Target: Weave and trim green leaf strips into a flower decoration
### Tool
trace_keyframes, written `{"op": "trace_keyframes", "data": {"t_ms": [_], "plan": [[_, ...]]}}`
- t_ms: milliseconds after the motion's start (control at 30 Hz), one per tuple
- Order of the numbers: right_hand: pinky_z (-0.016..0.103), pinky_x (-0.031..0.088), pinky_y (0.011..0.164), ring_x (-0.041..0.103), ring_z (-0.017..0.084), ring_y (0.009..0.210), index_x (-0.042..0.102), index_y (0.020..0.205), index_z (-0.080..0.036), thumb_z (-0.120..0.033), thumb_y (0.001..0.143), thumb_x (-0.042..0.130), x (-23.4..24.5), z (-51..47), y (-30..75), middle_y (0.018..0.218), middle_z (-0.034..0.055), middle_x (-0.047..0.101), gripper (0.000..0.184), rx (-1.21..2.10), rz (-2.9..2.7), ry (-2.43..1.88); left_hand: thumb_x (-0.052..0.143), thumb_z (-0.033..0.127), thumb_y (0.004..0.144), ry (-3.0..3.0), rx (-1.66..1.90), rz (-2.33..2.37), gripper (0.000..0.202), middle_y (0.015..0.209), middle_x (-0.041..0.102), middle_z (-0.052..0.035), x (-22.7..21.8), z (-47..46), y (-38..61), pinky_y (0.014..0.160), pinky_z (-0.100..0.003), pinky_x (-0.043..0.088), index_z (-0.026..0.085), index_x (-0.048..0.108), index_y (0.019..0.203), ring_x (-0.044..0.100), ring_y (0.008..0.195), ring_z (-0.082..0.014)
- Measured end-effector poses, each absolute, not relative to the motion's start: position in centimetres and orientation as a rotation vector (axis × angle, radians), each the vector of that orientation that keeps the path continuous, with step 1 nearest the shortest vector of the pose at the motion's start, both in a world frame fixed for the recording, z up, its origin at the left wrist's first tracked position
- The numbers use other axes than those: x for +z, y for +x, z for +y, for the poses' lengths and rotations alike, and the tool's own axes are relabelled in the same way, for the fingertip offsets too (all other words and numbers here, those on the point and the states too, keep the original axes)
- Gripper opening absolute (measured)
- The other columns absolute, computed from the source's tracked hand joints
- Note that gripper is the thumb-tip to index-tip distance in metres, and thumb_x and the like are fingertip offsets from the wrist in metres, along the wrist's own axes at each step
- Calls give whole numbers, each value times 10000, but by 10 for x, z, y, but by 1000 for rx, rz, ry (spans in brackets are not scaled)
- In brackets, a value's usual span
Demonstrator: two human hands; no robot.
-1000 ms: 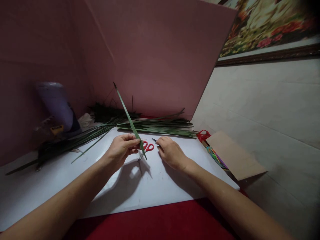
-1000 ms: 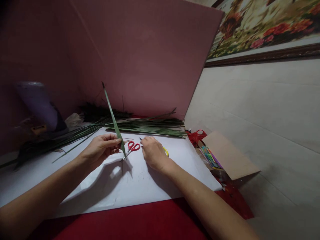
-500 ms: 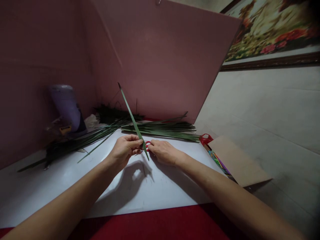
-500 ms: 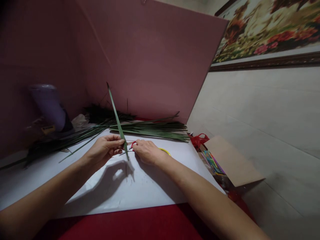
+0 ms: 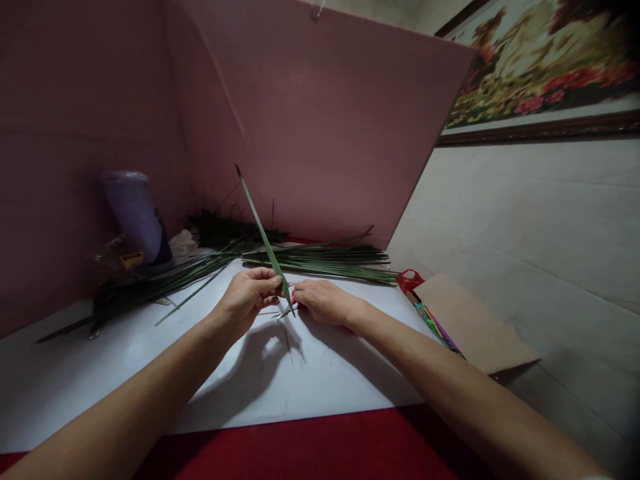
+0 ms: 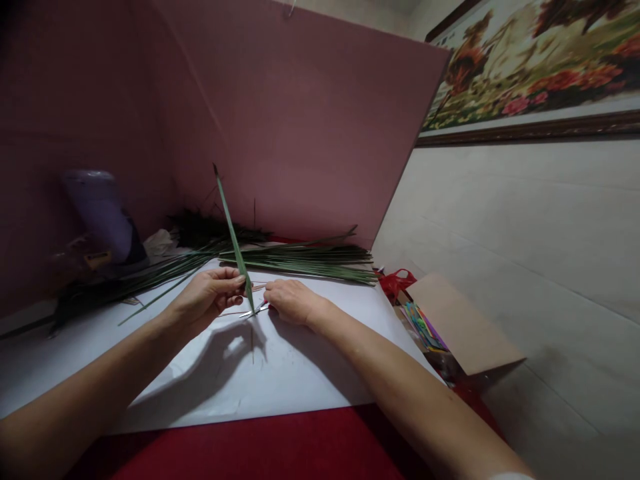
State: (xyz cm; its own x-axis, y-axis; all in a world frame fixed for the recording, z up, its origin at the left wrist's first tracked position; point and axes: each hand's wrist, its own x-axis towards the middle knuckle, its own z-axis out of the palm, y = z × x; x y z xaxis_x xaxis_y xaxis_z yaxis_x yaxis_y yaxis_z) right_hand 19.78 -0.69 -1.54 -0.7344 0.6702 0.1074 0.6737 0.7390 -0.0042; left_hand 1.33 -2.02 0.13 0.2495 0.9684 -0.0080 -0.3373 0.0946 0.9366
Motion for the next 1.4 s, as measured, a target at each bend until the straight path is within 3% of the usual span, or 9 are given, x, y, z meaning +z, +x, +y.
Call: {"op": "trace_keyframes", "data": {"t_ms": [267, 400, 533, 600, 733, 933, 1400], "plan": [[268, 337, 595, 511, 160, 668, 572, 713, -166, -66, 668, 553, 0, -14, 216, 723, 37, 600, 112, 157, -2602, -1270, 712, 116, 624, 983, 1192, 785, 128, 566, 598, -30, 4, -14, 5, 489, -196, 426, 99, 585, 624, 567, 509, -99], [227, 364, 548, 500, 117, 616, 514, 873, -158, -99, 749, 483, 3, -28, 229, 717, 11, 571, 141, 322, -2375, -1329, 675, 101, 662, 964, 1182, 755, 122, 557, 574, -13, 5, -15, 5, 498, -196, 434, 107, 562, 615, 562, 508, -93], [204, 338, 482, 469, 88, 567, 475, 1047, -168, -269, 779, 582, 4, -53, 220, 729, -13, 538, 305, 954, -1901, -1160, 651, 102, 696, 982, 1130, 707, 109, 571, 582, -12, 3, -16, 7, 513, -187, 432, 109, 562, 634, 550, 519, -80], [198, 294, 454, 434, 76, 540, 541, 1012, -175, -326, 719, 667, 3, -68, 211, 716, -17, 527, 353, 1248, -1664, -1052, 654, 104, 696, 997, 1117, 687, 105, 593, 597, -19, 1, -17, 8, 518, -185, 429, 110, 564, 642, 552, 531, -79], [205, 327, 496, 471, 81, 554, 624, 905, -149, -373, 644, 736, -5, -91, 200, 651, -6, 559, 362, 1471, -1515, -965, 674, 102, 668, 1019, 1120, 696, 123, 602, 611, -25, -4, -17, 11, 505, -193, 416, 115, 557, 633, 554, 529, -88], [179, 173, 378, 319, 27, 391, 639, 841, -116, -396, 717, 675, -25, -91, 199, 535, -5, 577, 308, 1619, -1475, -976, 688, 113, 644, 1060, 1106, 722, 134, 590, 611, -22, -7, -17, 13, 501, -209, 399, 118, 556, 620, 547, 514, -95], [166, 183, 354, 377, 31, 395, 619, 789, -116, -416, 686, 702, -26, -89, 197, 526, 4, 583, 328, 1636, -1412, -993, 690, 129, 642, 1087, 1084, 727, 131, 581, 599, -9, -11, -18, 13, 515, -220, 387, 120, 561, 625, 542, 513, -93]]}}
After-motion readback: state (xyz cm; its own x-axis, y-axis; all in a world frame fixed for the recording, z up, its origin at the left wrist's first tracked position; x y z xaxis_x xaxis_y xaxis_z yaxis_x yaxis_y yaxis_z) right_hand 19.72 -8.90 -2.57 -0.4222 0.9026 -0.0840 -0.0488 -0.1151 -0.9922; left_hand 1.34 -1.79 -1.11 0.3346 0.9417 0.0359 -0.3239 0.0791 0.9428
